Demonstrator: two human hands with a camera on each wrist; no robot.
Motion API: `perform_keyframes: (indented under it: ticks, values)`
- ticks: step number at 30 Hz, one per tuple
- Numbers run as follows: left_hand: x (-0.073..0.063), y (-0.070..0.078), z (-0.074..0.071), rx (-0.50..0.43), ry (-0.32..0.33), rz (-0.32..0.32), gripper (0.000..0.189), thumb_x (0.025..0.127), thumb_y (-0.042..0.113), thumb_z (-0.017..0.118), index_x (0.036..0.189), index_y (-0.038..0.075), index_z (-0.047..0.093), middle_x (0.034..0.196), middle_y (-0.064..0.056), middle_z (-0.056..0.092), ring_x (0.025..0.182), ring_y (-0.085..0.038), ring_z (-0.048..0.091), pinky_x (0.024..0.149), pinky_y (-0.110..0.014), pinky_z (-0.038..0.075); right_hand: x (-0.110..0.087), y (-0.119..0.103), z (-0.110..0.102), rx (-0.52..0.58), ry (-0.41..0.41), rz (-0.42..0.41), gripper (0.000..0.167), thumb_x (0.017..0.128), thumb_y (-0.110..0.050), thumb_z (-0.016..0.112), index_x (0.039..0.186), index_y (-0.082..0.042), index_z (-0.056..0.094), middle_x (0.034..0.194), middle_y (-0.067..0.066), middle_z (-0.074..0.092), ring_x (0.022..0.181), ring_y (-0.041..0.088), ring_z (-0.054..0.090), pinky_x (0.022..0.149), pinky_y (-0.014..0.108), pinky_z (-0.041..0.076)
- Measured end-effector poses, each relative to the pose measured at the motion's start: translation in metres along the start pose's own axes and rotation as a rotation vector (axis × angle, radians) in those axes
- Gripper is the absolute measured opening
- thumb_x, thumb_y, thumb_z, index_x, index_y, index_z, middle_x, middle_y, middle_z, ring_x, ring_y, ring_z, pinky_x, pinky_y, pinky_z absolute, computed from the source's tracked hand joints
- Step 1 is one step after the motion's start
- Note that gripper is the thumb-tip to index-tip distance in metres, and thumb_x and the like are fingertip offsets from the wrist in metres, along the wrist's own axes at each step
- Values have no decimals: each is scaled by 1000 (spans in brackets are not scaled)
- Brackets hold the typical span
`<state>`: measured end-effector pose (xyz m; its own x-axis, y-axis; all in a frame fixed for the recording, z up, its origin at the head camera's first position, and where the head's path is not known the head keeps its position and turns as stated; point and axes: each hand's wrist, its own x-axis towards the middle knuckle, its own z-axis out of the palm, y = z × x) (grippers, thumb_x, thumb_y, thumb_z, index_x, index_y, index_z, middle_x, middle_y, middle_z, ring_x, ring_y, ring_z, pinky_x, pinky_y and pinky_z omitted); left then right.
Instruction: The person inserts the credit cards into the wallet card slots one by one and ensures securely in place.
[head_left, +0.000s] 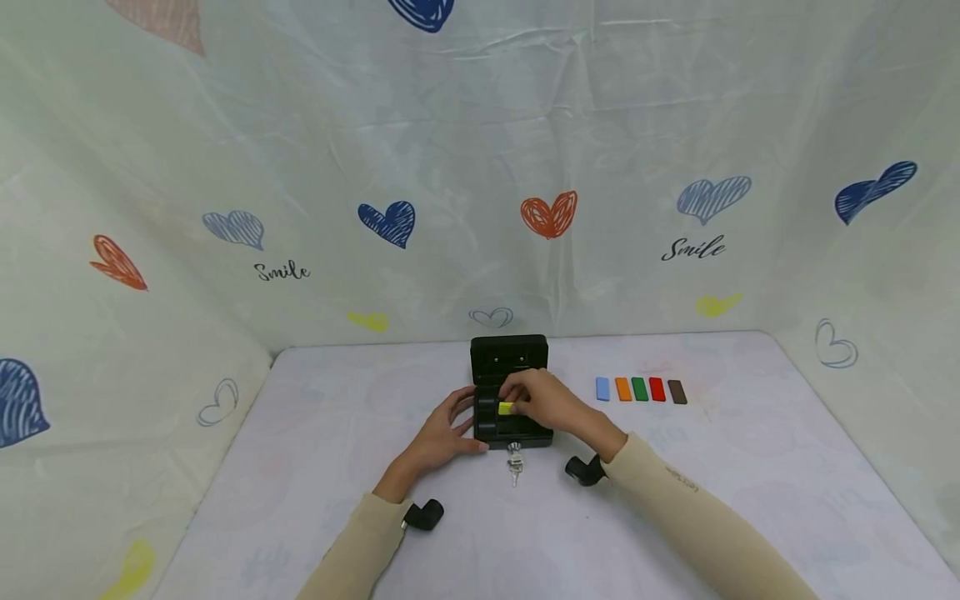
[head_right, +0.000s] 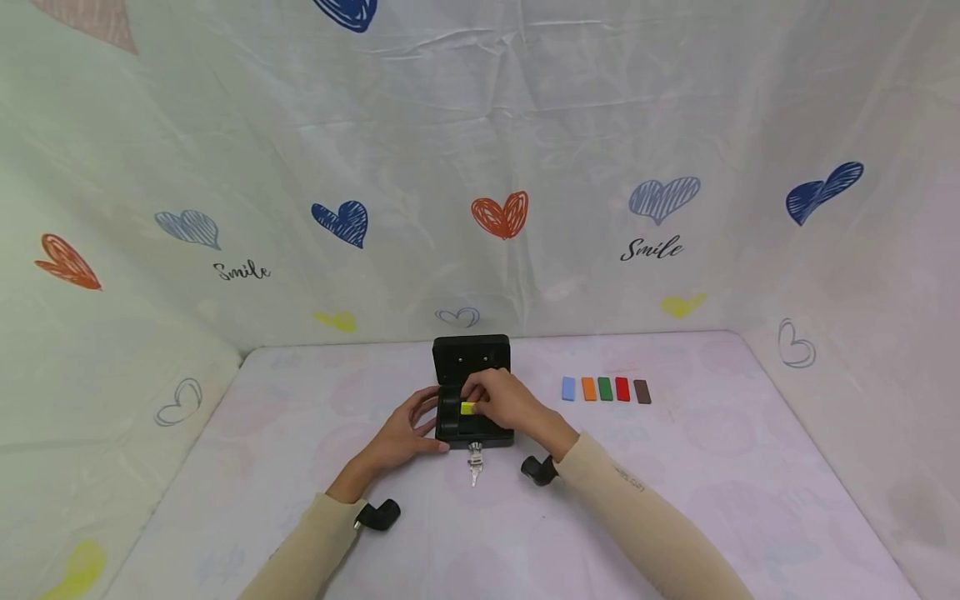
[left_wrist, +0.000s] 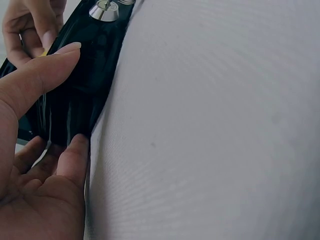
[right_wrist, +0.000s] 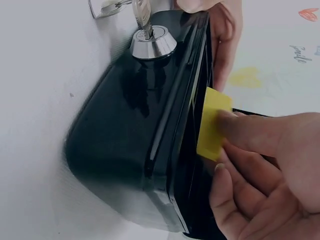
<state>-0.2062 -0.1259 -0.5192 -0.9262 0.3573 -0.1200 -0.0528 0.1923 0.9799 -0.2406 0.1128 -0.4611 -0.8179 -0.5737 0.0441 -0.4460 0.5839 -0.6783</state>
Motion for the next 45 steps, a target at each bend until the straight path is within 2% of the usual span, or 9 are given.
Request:
perform_keyframes:
  ticks: [4, 10, 17, 21, 30, 38, 45]
  values:
    - [0, 0, 1, 1, 1, 2, 101, 78, -10, 87, 163, 5, 33, 170, -19, 32, 158, -37, 30, 121, -43, 43, -4, 5, -3, 76, 82, 0, 19, 94, 6, 74, 111, -3, 76, 101, 8, 75, 91, 18, 71, 87, 36, 66]
    - [1, -1, 1, 18, 15, 3, 101, 78, -10, 87, 162, 6, 34, 169, -20, 34, 157, -38, 32, 121, -44, 44, -13, 11, -14, 148, 144, 28, 21, 94, 6, 74, 113, 0, 75, 104, 11, 75, 93, 21, 71, 87, 35, 66]
    - [0, 0, 1, 14, 24, 3, 101, 77, -12, 87, 162, 6, 35, 168, -19, 35, 157, -36, 33, 120, -41, 44, -27, 20, -26, 185, 170, 44, 24, 94, 6, 74, 117, 4, 74, 104, 13, 76, 91, 23, 72, 80, 29, 65]
    - [-1, 1, 1, 14, 14, 11, 101, 77, -13, 86, 162, 5, 35, 167, -20, 35, 157, -37, 33, 121, -42, 44, -36, 27, -35, 216, 181, 91, 25, 94, 5, 73, 120, 5, 73, 105, 15, 75, 92, 24, 73, 78, 27, 65]
    - [-1, 1, 1, 19, 13, 7, 101, 77, -13, 86, 162, 5, 34, 167, -20, 35, 157, -36, 33, 121, -42, 43, -58, 44, -54, 348, 195, 225, 28, 99, -1, 68, 126, 5, 70, 115, 20, 73, 95, 25, 74, 82, 31, 68]
    - [-1, 0, 0, 37, 7, 28, 101, 77, -12, 87, 162, 4, 34, 167, -23, 35, 156, -40, 34, 120, -42, 44, -80, 57, -72, 427, 225, 269, 33, 99, -1, 69, 130, 10, 67, 120, 26, 69, 98, 24, 73, 87, 43, 68]
    - [-2, 0, 0, 38, 4, 27, 102, 77, -12, 87, 162, 4, 33, 167, -22, 35, 157, -39, 33, 120, -41, 44, -100, 74, -87, 383, 283, 312, 32, 100, -2, 70, 128, 11, 66, 122, 27, 70, 94, 13, 72, 83, 31, 68]
